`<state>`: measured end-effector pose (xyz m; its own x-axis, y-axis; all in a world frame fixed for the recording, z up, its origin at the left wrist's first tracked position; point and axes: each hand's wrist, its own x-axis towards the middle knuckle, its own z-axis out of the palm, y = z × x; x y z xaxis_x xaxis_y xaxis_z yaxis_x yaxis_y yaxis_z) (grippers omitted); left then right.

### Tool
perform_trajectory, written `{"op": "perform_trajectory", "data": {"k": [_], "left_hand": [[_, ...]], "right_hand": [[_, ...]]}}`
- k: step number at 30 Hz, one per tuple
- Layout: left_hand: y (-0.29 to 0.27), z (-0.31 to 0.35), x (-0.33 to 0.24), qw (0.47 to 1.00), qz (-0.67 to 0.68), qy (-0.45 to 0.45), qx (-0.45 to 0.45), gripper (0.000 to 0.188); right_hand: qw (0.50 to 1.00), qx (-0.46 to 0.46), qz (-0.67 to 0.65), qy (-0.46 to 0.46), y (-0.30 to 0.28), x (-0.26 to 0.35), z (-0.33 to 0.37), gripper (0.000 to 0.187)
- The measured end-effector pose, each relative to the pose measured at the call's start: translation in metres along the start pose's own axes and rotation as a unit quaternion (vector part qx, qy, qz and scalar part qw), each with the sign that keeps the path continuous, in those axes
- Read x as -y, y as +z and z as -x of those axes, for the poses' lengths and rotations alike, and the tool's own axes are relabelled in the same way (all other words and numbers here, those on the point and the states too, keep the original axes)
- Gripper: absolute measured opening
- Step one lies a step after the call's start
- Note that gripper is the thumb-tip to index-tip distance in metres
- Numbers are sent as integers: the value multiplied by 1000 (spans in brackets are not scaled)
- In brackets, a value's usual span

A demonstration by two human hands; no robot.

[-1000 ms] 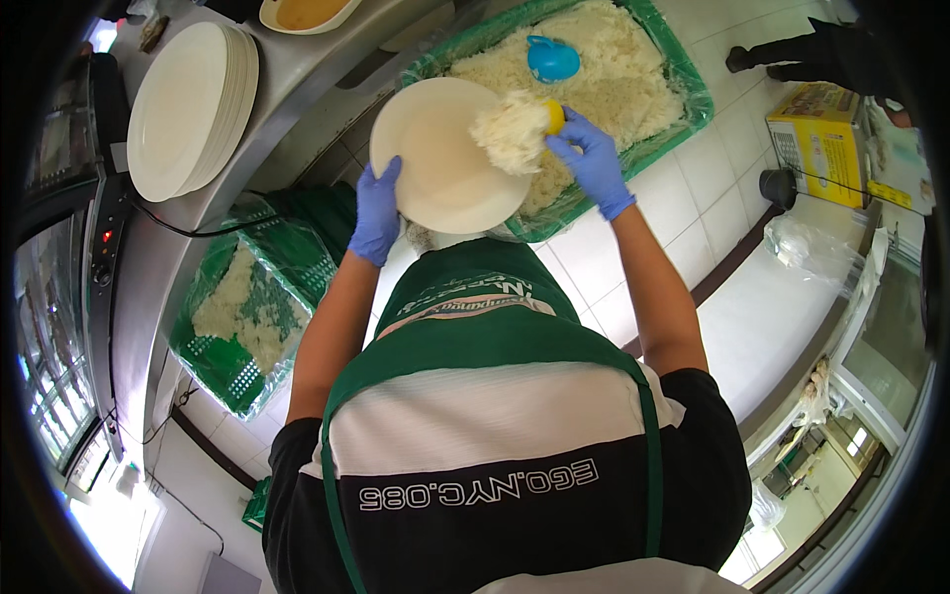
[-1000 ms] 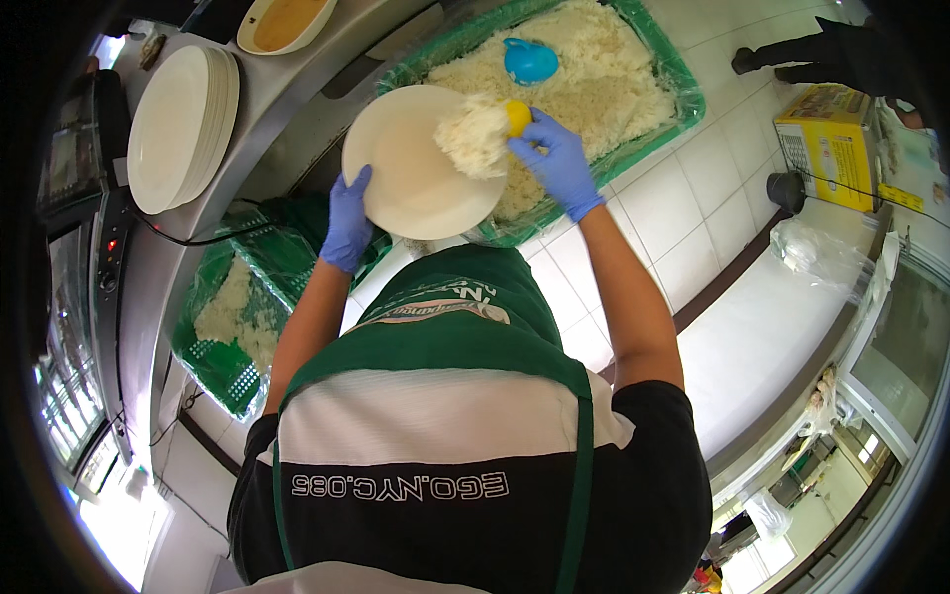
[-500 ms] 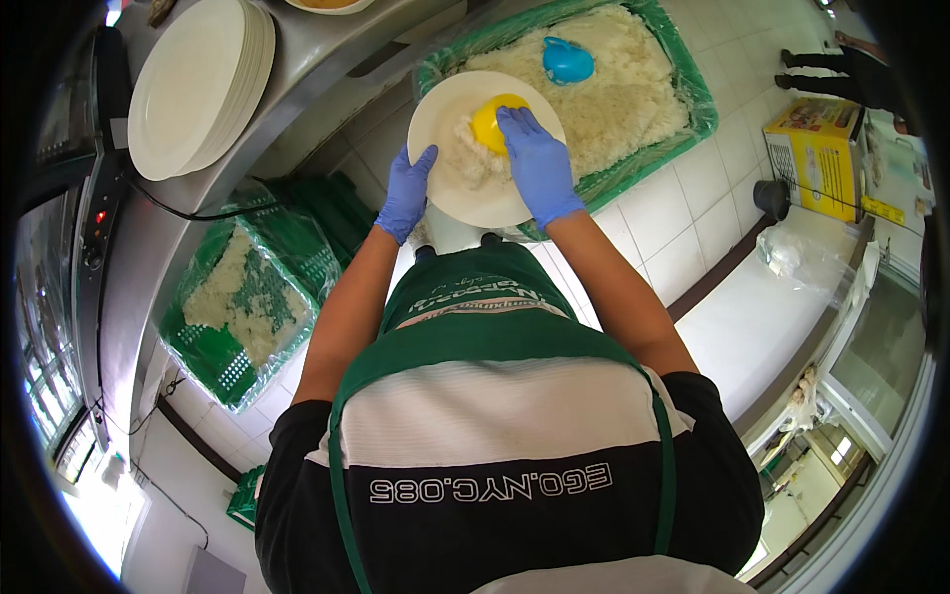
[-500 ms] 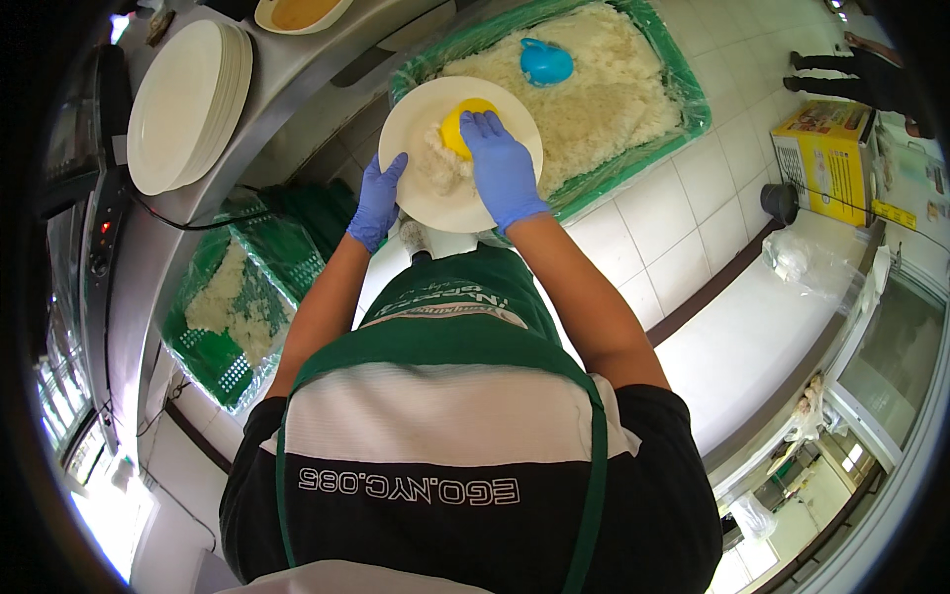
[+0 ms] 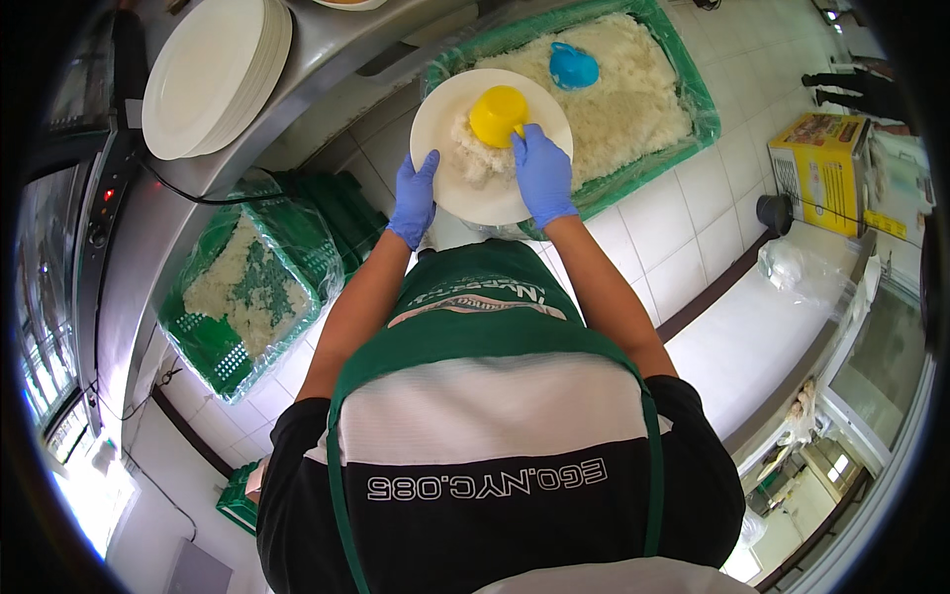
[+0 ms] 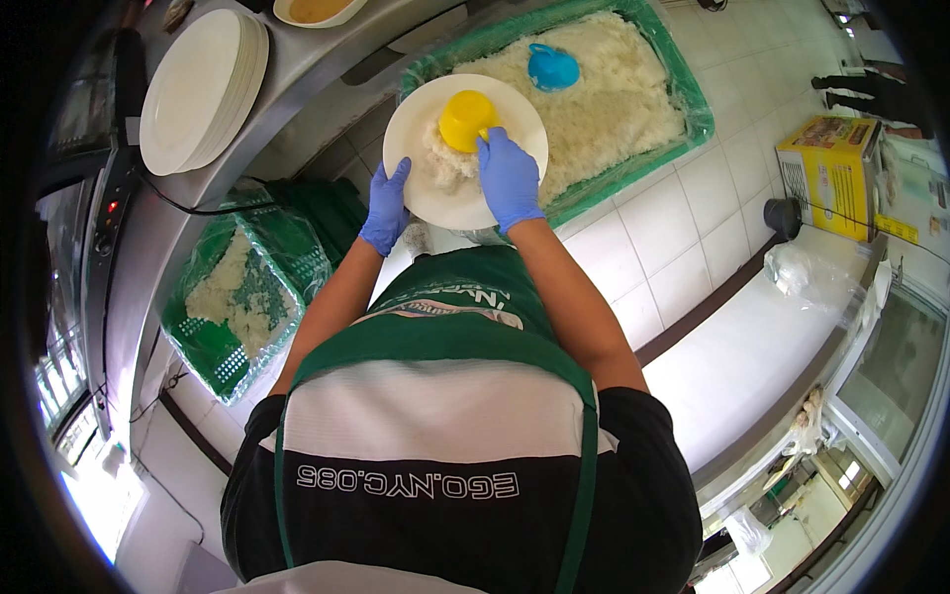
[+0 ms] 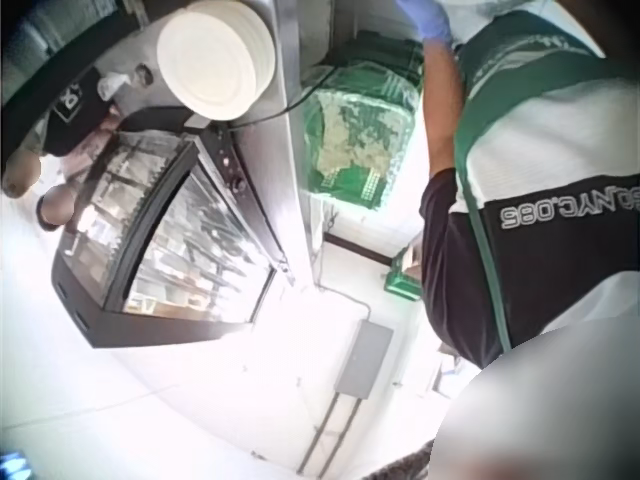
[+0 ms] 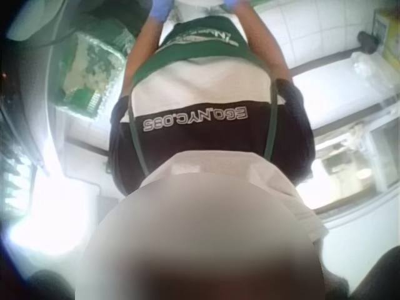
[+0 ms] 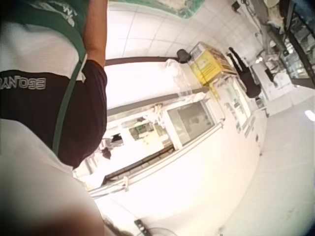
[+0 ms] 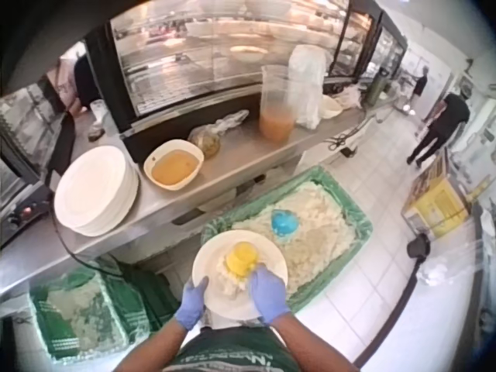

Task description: The person scoops rice from a large green bin onto white plates using a yellow scoop, then retrieves cooked meat from a heated display case and places it on the plates. The person also briefly handles a plastic bag and a water bottle at the checkout counter before returning to serve more rice.

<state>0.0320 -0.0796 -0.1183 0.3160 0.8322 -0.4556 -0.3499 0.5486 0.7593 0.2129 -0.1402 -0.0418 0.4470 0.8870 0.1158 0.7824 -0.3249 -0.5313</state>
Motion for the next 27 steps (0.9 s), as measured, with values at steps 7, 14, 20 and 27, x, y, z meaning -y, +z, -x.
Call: {"op": "perform_trajectory", "data": {"k": [7, 14, 20, 27], "left_hand": [[-10, 9, -3, 998, 49, -42, -23, 34], [-6, 11, -6, 999, 24, -23, -18, 35], [-9, 12, -12, 999, 4, -8, -45, 35], [-36, 22, -29, 997, 5, 7, -72, 35]], "right_hand": [[999, 8, -22, -47, -21, -14, 10, 18], [995, 21, -44, -87, -27, -6, -9, 17], [985, -161, -46, -44, -39, -58, -33, 22], [908, 267, -154, 284, -23, -167, -17, 17]]}}
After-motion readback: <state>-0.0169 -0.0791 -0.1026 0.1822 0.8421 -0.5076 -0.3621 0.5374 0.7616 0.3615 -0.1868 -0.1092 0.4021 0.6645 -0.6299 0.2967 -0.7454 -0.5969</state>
